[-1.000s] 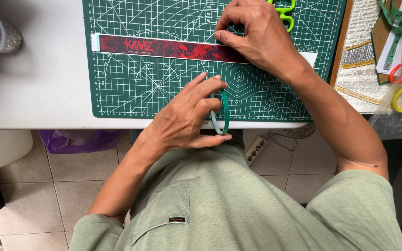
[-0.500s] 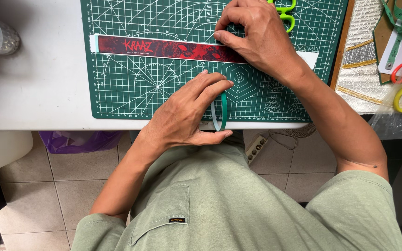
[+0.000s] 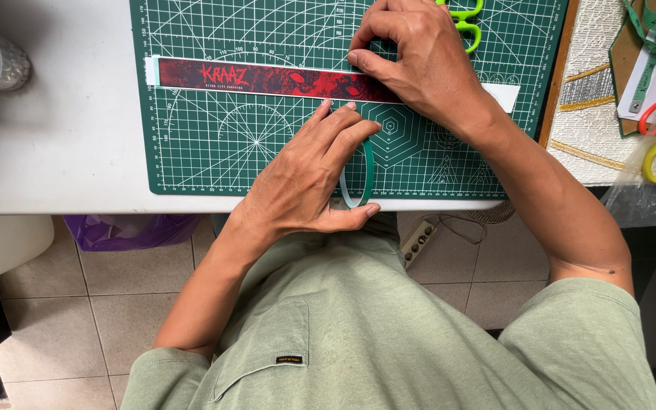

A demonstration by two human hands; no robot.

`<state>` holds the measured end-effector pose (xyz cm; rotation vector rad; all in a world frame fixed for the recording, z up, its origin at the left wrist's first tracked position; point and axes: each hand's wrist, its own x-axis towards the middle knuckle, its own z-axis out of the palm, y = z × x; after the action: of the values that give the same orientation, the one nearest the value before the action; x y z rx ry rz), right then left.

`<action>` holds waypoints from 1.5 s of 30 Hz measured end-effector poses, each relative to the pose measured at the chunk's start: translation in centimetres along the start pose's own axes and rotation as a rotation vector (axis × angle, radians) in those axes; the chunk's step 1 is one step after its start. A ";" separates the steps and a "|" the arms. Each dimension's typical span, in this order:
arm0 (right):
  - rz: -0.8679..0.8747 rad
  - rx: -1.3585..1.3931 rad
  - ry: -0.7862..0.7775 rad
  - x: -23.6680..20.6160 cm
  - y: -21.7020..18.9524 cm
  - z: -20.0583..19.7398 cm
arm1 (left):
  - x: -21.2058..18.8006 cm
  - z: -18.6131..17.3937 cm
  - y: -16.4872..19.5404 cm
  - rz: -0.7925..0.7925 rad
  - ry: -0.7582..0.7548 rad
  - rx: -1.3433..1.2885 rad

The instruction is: The person applies green tape to the edges of a long red sticker strip on a cutting mat, then flips the strip and applies tape to the other side. They then retrieve a sheet of red stickers and align them on the mat.

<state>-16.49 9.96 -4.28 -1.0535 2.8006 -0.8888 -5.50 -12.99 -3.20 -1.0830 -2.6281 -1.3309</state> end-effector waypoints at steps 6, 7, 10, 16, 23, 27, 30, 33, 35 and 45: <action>-0.028 -0.014 0.024 -0.1 0.3 0.4 | -0.1 0.4 -0.2 -0.016 -0.009 -0.022; -0.026 -0.019 0.025 -0.1 0.3 0.4 | -0.1 0.5 -0.2 -0.017 -0.009 -0.023; -0.024 -0.034 0.033 -0.2 0.2 0.5 | -0.2 0.5 -0.3 -0.017 -0.004 -0.030; -0.036 -0.069 0.046 -0.2 0.0 0.5 | -0.2 0.5 -0.2 -0.017 0.010 -0.043; -0.047 -0.113 0.049 -0.5 -0.1 0.6 | -0.2 0.5 -0.1 -0.023 0.012 -0.050; -0.079 -0.126 0.062 -0.5 0.1 0.7 | -0.3 0.5 -0.1 -0.020 0.008 -0.055; -0.076 -0.126 0.055 -0.6 0.3 0.8 | -0.3 0.5 -0.2 -0.008 0.010 -0.056; -0.082 -0.132 0.059 -0.6 0.4 1.0 | -0.3 0.5 -0.2 -0.014 0.015 -0.044; -0.086 -0.134 0.062 -0.6 0.5 1.1 | -0.3 0.6 -0.2 -0.013 0.014 -0.048; -0.090 -0.147 0.069 -0.6 0.3 1.0 | -0.3 0.5 -0.3 -0.005 0.013 -0.054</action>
<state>-16.01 10.03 -5.37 -1.1984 2.9353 -0.7497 -5.25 -12.89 -3.84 -1.0710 -2.6022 -1.4134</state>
